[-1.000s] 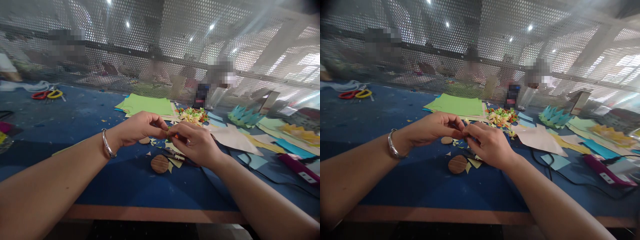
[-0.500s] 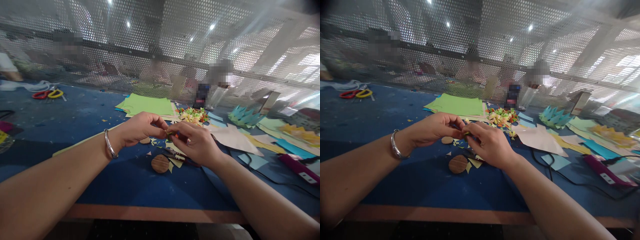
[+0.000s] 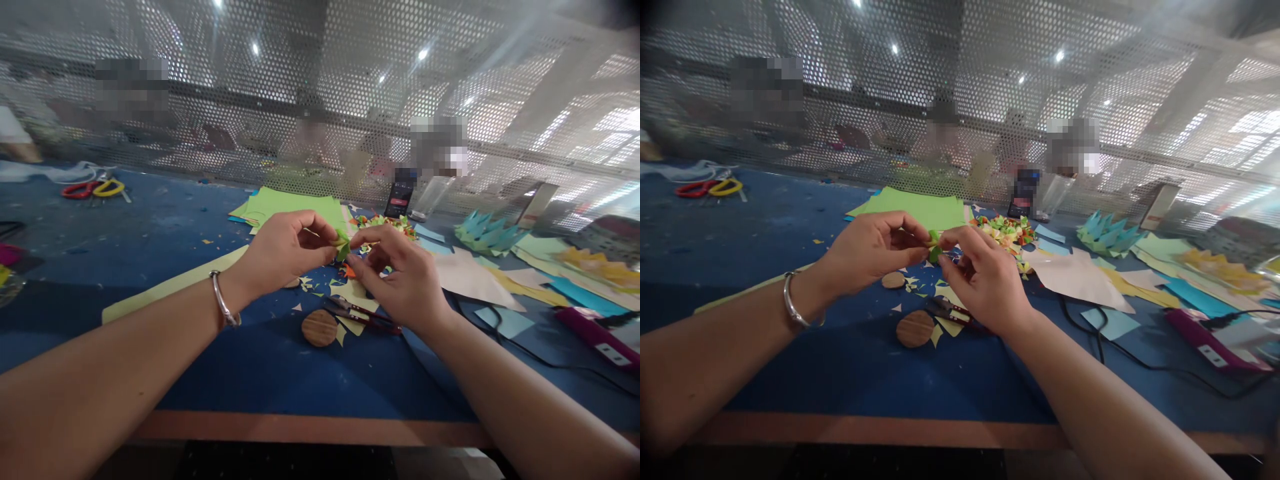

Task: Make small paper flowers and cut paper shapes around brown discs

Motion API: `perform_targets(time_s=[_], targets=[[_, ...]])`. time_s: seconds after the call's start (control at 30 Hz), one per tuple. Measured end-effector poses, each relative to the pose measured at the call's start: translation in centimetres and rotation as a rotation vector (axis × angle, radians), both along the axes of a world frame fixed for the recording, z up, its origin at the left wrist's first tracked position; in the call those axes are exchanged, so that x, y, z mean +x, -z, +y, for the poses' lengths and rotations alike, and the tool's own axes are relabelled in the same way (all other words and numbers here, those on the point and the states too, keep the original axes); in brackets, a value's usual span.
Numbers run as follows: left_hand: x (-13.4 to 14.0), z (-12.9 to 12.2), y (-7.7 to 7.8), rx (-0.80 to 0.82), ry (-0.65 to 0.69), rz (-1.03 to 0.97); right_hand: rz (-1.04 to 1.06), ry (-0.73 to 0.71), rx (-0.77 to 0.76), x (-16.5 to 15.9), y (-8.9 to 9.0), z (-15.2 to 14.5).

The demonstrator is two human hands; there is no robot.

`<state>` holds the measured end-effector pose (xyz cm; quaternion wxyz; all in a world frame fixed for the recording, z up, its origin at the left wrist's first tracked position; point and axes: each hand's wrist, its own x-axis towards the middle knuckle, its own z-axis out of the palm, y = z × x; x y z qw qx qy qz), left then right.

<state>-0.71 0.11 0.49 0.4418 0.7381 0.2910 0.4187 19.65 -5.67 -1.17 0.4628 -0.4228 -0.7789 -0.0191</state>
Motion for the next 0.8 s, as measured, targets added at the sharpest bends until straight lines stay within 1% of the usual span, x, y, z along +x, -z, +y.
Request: perform_targets(time_s=[0.07, 0.23, 0.33, 0.57, 0.7, 0.8], targets=[[0.1, -0.1, 0.2, 0.066, -0.024, -0.012, -0.021, 0.002, 0.011, 0.0, -0.1, 0.0], [0.5, -0.5, 0.4, 0.188, -0.111, 0.031, -0.029, -0.054, -0.004, -0.2, -0.1, 0.2], [0.5, -0.7, 0.5, 0.230, -0.142, 0.047, -0.011, -0.038, 0.008, -0.2, -0.1, 0.2], [0.7, -1.4, 0.5, 0.382, -0.223, 0.102, 0.034, -0.017, 0.016, -0.4, -0.1, 0.5], [1.0, -1.4, 0.7, 0.495, -0.270, 0.093, 0.073, -0.023, 0.013, -0.5, 0.1, 0.6], [1.1, -1.3, 0.9, 0.538, -0.290, 0.090, 0.073, -0.020, 0.040, -0.6, 0.1, 0.6]])
